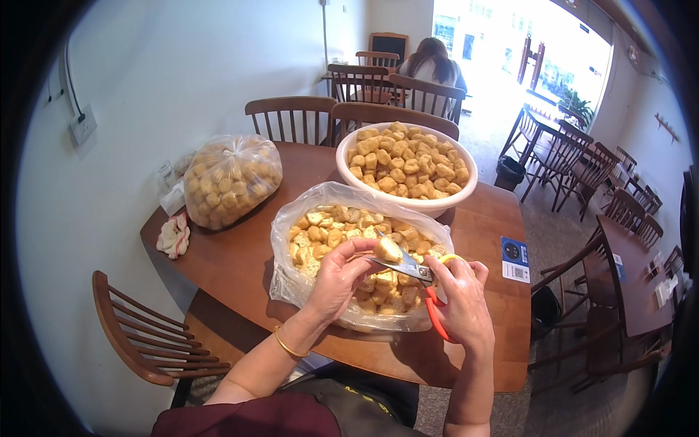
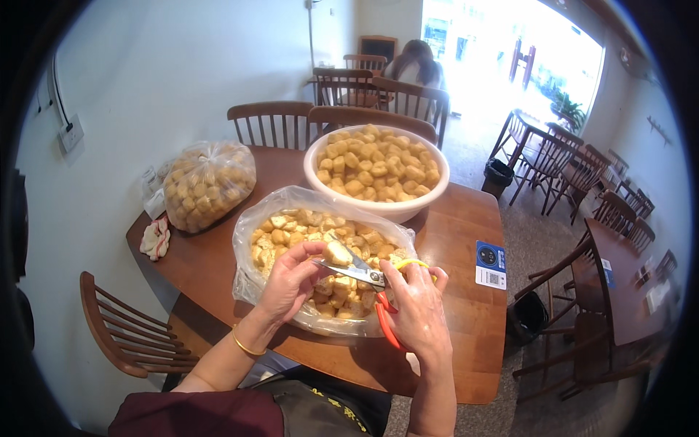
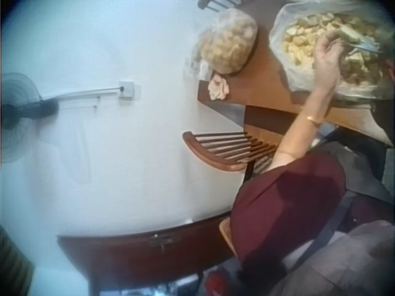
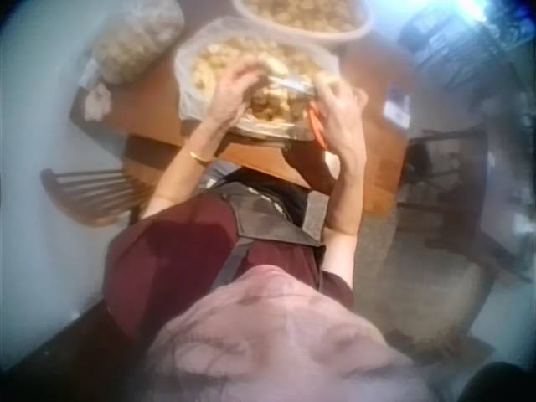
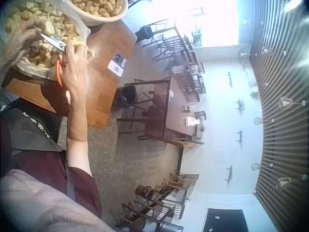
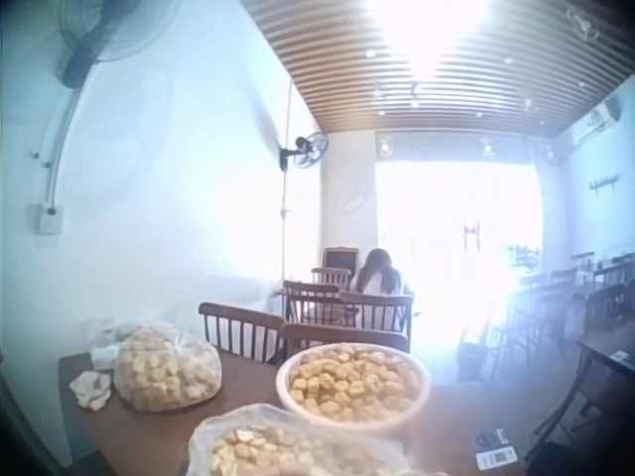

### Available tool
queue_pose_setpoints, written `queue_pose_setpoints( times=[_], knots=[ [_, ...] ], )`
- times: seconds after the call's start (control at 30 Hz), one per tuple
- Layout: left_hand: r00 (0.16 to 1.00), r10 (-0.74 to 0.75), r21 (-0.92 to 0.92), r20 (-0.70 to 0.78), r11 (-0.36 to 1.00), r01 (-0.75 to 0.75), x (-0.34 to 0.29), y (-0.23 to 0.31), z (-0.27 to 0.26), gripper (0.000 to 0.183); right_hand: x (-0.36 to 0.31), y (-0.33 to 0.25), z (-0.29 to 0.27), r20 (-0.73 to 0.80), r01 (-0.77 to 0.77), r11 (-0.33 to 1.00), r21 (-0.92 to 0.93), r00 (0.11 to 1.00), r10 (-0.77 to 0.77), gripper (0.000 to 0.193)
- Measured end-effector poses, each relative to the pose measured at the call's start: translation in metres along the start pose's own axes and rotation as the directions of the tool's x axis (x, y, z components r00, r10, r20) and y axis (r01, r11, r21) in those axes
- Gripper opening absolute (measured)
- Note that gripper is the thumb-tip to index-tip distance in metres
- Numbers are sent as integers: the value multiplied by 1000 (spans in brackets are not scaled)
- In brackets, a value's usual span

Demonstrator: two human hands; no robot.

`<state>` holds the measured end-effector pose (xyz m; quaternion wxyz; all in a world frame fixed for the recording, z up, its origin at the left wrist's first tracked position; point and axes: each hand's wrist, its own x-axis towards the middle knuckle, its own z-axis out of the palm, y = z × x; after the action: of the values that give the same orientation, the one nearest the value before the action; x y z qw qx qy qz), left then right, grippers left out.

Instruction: The person uses scissors to cut small pieces of fried dough from a plastic bag into a white bowl. The person repeatedly picks up pieces, cuts them, and places them into the bowl.

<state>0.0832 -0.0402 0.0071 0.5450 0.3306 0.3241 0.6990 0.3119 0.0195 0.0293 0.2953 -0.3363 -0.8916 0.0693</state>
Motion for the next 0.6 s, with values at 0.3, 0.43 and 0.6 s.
queue_pose_setpoints(
  times=[0.3, 0.43, 0.6],
  knots=[
    [993, 114, 30, -40, 993, -113, 5, -7, -6, 11, 0, -3, -1, -3, -26, 999, 26, 1000, 26, 49],
    [994, 93, 56, -61, 994, -89, 6, -7, -6, 10, 1, -2, -2, -23, -13, 1000, -12, 1000, 12, 45],
    [993, 37, 160, -110, 987, -19, 9, -6, -13, 10, 0, -1, -5, 116, -49, 999, -7, 992, 50, 41]
  ],
)
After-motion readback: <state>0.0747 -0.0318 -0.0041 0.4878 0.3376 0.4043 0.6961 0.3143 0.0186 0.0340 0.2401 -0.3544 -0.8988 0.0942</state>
